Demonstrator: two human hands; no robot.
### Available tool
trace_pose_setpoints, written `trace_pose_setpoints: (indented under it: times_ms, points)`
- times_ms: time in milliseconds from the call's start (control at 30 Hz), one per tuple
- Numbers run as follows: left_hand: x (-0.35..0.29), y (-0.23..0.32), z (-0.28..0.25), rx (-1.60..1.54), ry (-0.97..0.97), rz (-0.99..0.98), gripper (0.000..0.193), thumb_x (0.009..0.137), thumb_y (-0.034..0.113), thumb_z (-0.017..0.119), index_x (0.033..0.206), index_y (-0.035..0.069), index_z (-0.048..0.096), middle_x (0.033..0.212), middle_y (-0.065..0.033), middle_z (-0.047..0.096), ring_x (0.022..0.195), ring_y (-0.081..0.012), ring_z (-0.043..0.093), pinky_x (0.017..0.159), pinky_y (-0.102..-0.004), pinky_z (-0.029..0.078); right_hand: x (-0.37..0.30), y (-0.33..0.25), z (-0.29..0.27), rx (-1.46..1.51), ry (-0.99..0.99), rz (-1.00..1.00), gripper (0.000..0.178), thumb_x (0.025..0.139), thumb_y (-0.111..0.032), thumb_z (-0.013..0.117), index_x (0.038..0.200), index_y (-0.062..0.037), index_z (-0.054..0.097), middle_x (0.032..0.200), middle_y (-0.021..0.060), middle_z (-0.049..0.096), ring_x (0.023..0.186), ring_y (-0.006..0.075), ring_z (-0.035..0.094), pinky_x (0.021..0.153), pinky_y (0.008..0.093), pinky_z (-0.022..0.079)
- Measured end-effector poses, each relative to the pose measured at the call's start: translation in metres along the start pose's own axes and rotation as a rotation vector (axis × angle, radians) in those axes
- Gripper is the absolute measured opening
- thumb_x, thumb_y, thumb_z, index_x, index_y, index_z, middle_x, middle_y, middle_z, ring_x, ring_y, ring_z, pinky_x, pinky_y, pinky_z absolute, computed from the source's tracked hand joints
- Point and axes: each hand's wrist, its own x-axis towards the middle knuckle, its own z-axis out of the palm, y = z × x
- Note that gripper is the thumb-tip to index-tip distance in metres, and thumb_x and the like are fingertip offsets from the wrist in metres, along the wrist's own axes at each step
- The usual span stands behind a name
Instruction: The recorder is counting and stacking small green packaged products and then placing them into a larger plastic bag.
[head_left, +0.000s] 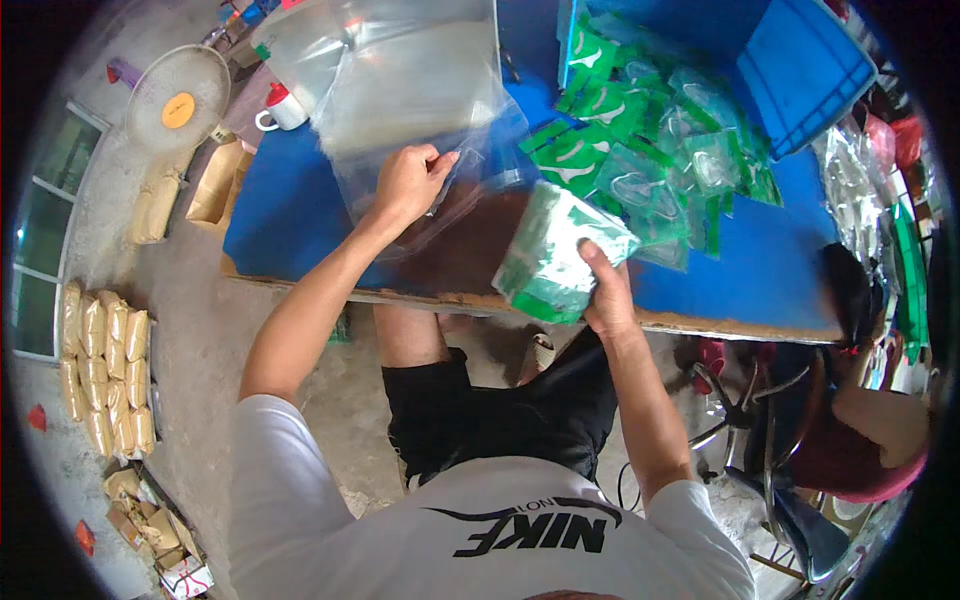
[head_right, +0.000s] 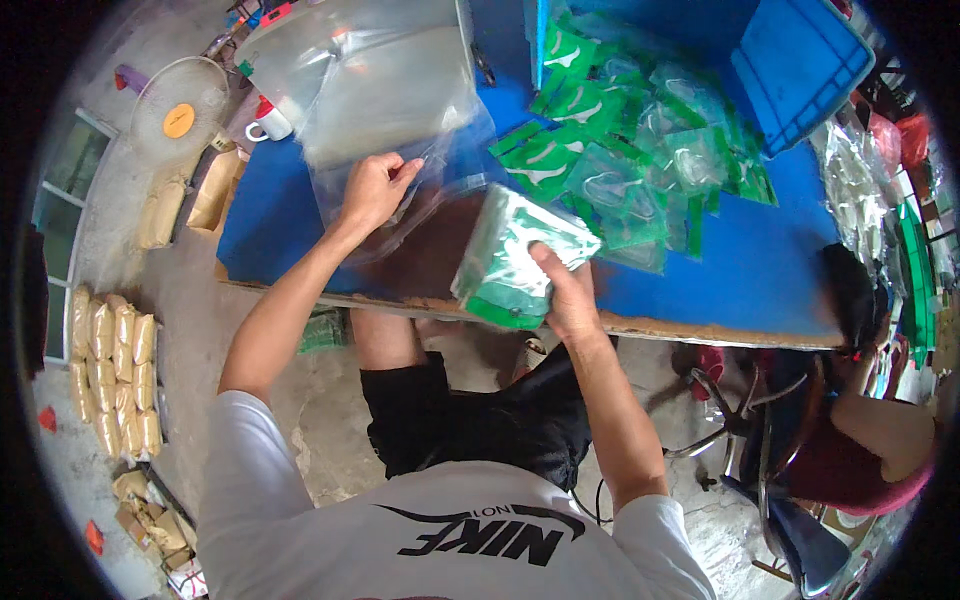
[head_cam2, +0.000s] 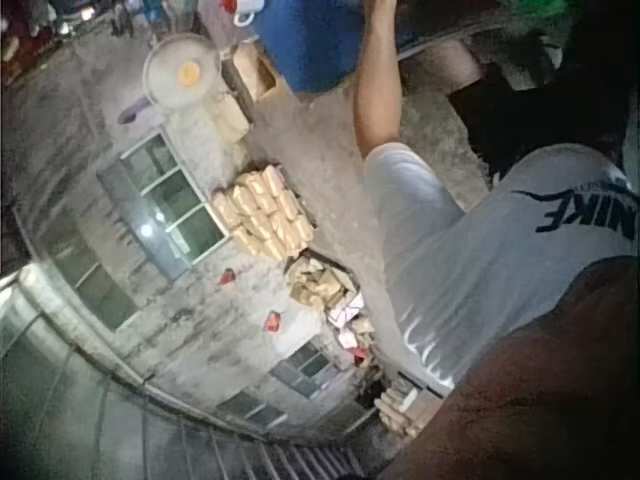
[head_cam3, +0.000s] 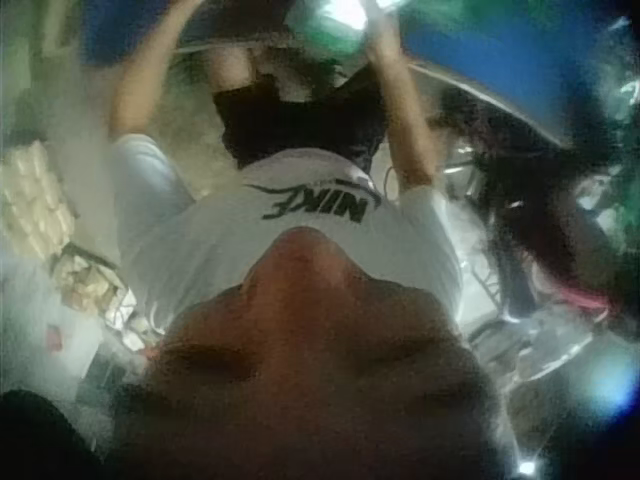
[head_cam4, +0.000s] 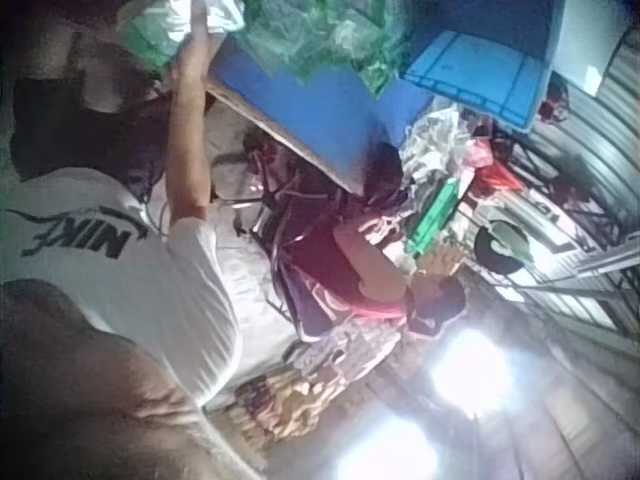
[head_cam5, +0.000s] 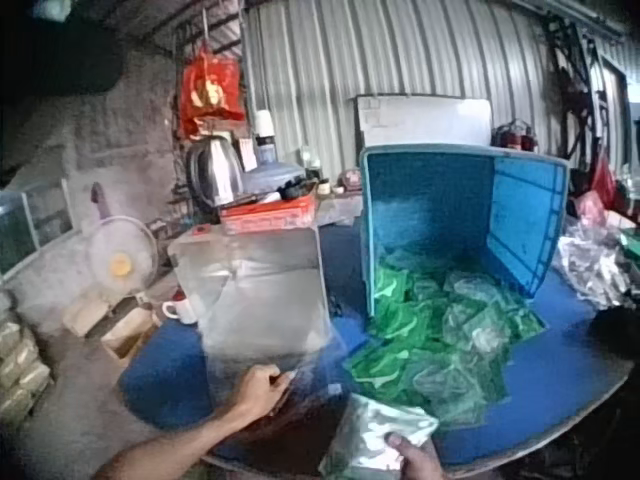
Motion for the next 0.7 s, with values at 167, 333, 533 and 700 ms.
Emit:
trace_pose_setpoints:
  times_ms: [167, 333, 533, 700]
  points:
    - [-0.012, 0.003, 0.013, 0.053, -0.121, -0.027, 0.034, 0.088, 0.033, 0.073, 0.079, 0.000, 0.070, 0.068, -0.0195, 0.064, 0.063, -0.0354, 0.064, 0.061, -0.0434, 0.048, -0.005, -0.002, 0.013, -0.168, -0.024, -0.044, 0.056, 0.081, -0.021, 0.082, 0.127, -0.0007, 0.057, 0.114, 0.0080, 0.066, 0.101, 0.0177, 0.063, 0.089, 0.0338, 0.052]
    - [-0.017, -0.015, 0.010, -0.172, -0.164, 0.262, 0.024, 0.081, 0.025, 0.080, 0.088, 0.003, 0.073, 0.087, -0.0105, 0.067, 0.079, -0.0277, 0.066, 0.073, -0.0384, 0.052, -0.006, -0.008, 0.020, -0.116, 0.008, -0.017, 0.050, 0.082, -0.020, 0.081, 0.124, -0.0012, 0.060, 0.111, 0.0067, 0.067, 0.099, 0.0173, 0.064, 0.087, 0.0338, 0.053]
    - [-0.011, -0.019, 0.026, -0.337, -0.130, 0.159, 0.018, 0.081, 0.018, 0.079, 0.087, 0.002, 0.074, 0.084, -0.0110, 0.067, 0.074, -0.0232, 0.065, 0.069, -0.0351, 0.051, -0.008, -0.028, 0.056, -0.359, -0.025, -0.061, 0.045, 0.083, -0.023, 0.080, 0.119, -0.0014, 0.064, 0.110, 0.0063, 0.069, 0.098, 0.0146, 0.063, 0.086, 0.0326, 0.052]
    - [-0.023, -0.001, 0.038, -0.314, 0.127, 0.213, 0.018, 0.084, 0.017, 0.078, 0.088, 0.000, 0.074, 0.081, -0.0134, 0.068, 0.071, -0.0251, 0.065, 0.067, -0.0344, 0.050, 0.021, -0.046, 0.074, -0.362, -0.139, 0.159, 0.042, 0.084, -0.025, 0.078, 0.116, -0.0010, 0.066, 0.110, 0.0079, 0.068, 0.098, 0.0164, 0.064, 0.083, 0.0351, 0.054]
